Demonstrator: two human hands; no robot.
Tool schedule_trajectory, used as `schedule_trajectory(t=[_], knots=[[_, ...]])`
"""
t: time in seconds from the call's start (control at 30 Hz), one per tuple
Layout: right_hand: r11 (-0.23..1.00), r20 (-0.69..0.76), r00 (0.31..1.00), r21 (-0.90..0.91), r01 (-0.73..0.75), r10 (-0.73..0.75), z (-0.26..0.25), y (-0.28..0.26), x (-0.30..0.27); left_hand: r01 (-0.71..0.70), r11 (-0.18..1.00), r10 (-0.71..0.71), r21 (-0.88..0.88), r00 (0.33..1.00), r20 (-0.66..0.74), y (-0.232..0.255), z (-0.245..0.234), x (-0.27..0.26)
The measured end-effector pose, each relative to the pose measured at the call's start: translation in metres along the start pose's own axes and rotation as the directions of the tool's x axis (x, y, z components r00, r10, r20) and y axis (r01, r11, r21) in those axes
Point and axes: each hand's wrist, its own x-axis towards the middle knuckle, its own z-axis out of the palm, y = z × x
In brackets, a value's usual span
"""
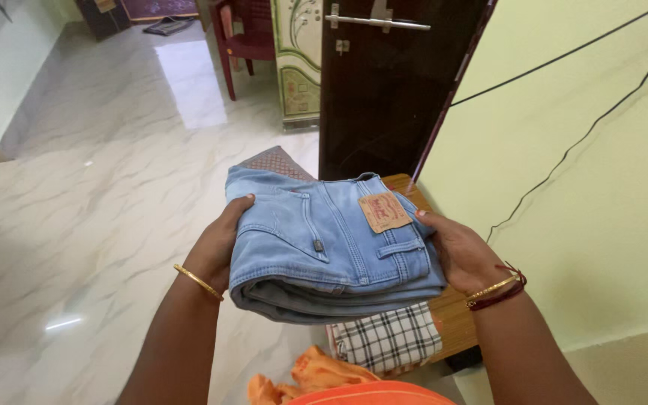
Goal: The person repeatedly takes folded jeans and shirts from a wall shelf, carries them to a nearby stool, and places them on a growing stack. The person handles the items one at a time and returns to the shelf for the next item.
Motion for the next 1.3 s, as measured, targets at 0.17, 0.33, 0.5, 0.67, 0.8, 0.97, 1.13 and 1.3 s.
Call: schedule_trajectory(t=[0.17, 0.33, 0.5, 0.67, 0.8, 0.97, 1.13, 1.3], knots=[[0.999, -0.002, 0.999, 0.025, -0.034, 0.034, -0.037, -0.002, 0.018, 0.070, 0.997, -0.067, -0.040, 0.995, 0.078, -0.019, 0.020, 0.032], [0.997, -0.095, 0.993, 0.039, -0.071, 0.074, -0.060, 0.002, 0.029, 0.174, 0.985, -0.174, 0.021, 0.985, 0.011, -0.030, 0.037, 0.076], [0.993, -0.095, 0.993, 0.094, -0.068, 0.077, -0.081, 0.008, 0.057, 0.264, 0.963, -0.267, 0.049, 0.961, 0.074, -0.036, 0.041, 0.132], [0.983, -0.210, 0.965, 0.123, -0.136, 0.160, -0.085, 0.009, 0.103, 0.304, 0.941, -0.320, 0.151, 0.942, 0.096, -0.037, 0.034, 0.207], [0.980, -0.291, 0.936, 0.081, -0.180, 0.196, -0.084, -0.001, 0.145, 0.317, 0.877, -0.353, 0.361, 0.935, 0.038, -0.034, 0.025, 0.271], [0.971, -0.313, 0.928, -0.056, -0.232, 0.204, -0.090, 0.007, 0.224, 0.337, 0.777, -0.417, 0.533, 0.908, 0.033, -0.035, 0.002, 0.331], [0.951, -0.343, 0.901, -0.062, -0.303, 0.265, -0.114, 0.045, 0.294, 0.427, 0.653, -0.538, 0.625, 0.843, -0.014, -0.067, -0.040, 0.391], [0.950, -0.445, 0.877, -0.151, -0.272, 0.181, -0.147, 0.103, 0.339, 0.476, 0.502, -0.644, 0.722, 0.763, -0.055, -0.150, -0.098, 0.431]])
